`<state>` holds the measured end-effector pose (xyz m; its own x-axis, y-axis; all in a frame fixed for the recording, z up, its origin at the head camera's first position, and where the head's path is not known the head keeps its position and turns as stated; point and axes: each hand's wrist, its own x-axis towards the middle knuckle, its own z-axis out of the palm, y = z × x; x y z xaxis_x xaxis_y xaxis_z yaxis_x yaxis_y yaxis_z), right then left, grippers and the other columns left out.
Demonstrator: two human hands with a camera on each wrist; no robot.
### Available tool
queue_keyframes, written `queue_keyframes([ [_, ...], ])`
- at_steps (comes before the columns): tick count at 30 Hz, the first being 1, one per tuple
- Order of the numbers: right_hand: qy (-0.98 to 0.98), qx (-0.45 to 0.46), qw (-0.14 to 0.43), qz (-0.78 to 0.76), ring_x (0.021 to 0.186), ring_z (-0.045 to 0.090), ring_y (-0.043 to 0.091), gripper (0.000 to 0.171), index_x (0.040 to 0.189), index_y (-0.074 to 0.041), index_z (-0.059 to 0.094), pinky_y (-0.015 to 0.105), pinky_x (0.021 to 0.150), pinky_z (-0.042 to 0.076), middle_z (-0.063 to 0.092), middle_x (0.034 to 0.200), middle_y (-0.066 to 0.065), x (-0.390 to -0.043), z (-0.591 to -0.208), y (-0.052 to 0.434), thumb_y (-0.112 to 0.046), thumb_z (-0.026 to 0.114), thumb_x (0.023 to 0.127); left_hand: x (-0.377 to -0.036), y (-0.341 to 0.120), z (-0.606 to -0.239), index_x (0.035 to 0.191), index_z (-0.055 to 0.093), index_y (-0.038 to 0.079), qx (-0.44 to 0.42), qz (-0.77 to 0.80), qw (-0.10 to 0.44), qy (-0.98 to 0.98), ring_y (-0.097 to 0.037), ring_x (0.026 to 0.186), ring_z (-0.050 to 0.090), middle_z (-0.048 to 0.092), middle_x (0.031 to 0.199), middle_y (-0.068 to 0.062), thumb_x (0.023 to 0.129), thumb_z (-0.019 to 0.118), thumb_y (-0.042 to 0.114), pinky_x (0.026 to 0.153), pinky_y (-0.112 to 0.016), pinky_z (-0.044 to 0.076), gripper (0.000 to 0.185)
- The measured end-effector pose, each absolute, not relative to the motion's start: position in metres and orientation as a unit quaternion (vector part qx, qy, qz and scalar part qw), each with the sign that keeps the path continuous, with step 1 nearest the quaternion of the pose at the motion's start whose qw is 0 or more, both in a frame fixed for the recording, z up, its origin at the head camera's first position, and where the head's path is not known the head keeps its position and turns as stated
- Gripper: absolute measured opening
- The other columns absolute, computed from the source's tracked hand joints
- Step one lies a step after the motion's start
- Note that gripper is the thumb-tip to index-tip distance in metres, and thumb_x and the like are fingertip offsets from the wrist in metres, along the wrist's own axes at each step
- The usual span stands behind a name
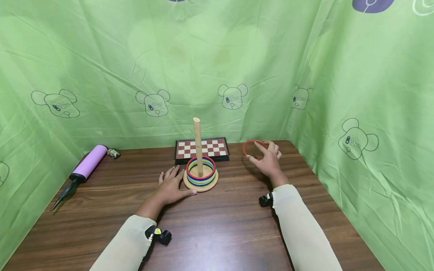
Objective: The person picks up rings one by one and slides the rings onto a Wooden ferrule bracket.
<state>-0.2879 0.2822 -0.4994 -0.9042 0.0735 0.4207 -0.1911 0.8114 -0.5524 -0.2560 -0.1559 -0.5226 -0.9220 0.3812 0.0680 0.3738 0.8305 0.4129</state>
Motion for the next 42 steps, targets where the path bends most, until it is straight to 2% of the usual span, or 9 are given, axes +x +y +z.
queue_keyframes([
  [11, -0.917, 0.070, 0.251, 0.302, 0.141, 0.033, 0.042, 0.076, 0.154, -0.018, 0.066, 0.067, 0.119, 0.015, 0.043, 0.154, 0.022, -0.285, -0.474, 0.256, -0.051, 0.088, 0.089, -0.257, -0.157, -0.523, 0.167, 0.045, 0.009, 0.195, 0.217, 0.015, 0.956, -0.050, 0.167, 0.021, 0.028, 0.178, -0.026, 0.083, 0.076, 0.083, 0.128, -0.082, 0.009, 0.116],
  [18, -0.913, 0.087, 0.262, 0.302, 0.144, 0.032, 0.041, 0.075, 0.154, -0.020, 0.066, 0.066, 0.118, 0.016, 0.044, 0.155, 0.021, -0.283, -0.462, 0.244, -0.050, 0.088, 0.089, -0.256, -0.156, -0.525, 0.167, 0.045, 0.009, 0.193, 0.215, 0.018, 0.957, -0.050, 0.167, 0.021, 0.028, 0.179, -0.025, 0.083, 0.074, 0.084, 0.128, -0.082, 0.009, 0.117],
  [25, -0.903, 0.121, 0.283, 0.299, 0.143, 0.033, 0.043, 0.074, 0.150, -0.018, 0.069, 0.067, 0.115, 0.019, 0.046, 0.152, 0.022, -0.284, -0.442, 0.234, -0.048, 0.089, 0.086, -0.257, -0.156, -0.523, 0.167, 0.045, 0.009, 0.192, 0.214, 0.017, 0.958, -0.050, 0.167, 0.021, 0.028, 0.179, -0.025, 0.083, 0.074, 0.085, 0.128, -0.082, 0.008, 0.117],
  [42, -0.884, 0.162, 0.252, 0.358, 0.142, 0.036, 0.037, 0.067, 0.149, -0.023, 0.070, 0.067, 0.119, 0.021, 0.050, 0.148, 0.016, -0.287, -0.398, 0.188, -0.044, 0.089, 0.088, -0.257, -0.156, -0.522, 0.167, 0.045, 0.007, 0.193, 0.217, 0.020, 0.957, -0.051, 0.166, 0.021, 0.028, 0.178, -0.026, 0.083, 0.076, 0.083, 0.128, -0.082, 0.009, 0.117],
])
